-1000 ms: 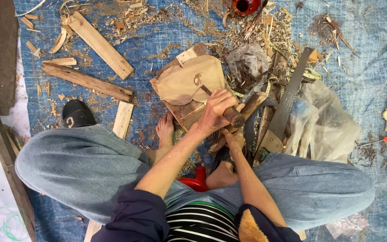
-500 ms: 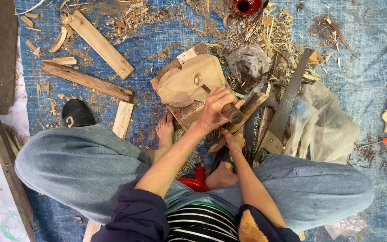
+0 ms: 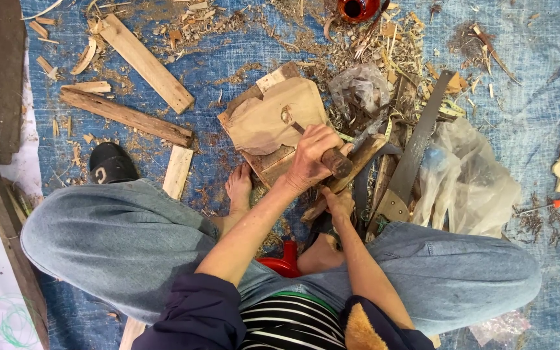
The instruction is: Carving a wooden instrument body using a chisel and a wooden mallet while sitting on the floor.
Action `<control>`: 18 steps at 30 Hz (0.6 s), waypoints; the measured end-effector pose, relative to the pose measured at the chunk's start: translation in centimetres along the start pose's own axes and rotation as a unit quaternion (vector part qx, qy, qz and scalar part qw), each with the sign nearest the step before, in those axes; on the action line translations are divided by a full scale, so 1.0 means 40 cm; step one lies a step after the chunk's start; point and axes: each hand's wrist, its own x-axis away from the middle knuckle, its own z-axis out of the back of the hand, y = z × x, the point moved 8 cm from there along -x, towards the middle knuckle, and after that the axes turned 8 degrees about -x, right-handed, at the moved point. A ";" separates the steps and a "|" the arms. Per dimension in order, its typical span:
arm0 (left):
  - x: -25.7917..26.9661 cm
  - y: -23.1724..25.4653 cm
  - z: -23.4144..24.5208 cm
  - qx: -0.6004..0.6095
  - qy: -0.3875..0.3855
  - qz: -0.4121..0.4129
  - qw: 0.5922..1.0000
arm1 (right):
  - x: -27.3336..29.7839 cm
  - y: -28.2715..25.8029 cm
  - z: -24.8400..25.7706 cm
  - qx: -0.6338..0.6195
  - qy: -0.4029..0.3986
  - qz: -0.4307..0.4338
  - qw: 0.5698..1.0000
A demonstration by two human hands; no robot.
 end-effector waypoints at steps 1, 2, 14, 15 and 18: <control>0.003 -0.004 -0.004 -0.008 -0.002 0.000 1.000 | -0.005 0.007 0.000 -0.004 0.001 0.003 1.000; 0.005 -0.008 -0.008 -0.015 -0.004 -0.001 1.000 | -0.010 0.014 0.000 -0.009 0.001 0.005 1.000; 0.016 -0.123 -0.053 -0.013 0.005 0.104 0.995 | -0.121 0.129 0.007 -0.280 0.085 -0.017 0.956; -0.006 -0.101 -0.036 -0.010 0.004 0.101 0.995 | -0.097 0.106 0.014 -0.283 0.088 -0.015 0.955; -0.065 -0.047 0.014 -0.028 0.011 0.092 0.995 | 0.026 -0.034 0.072 -0.300 0.113 0.046 0.946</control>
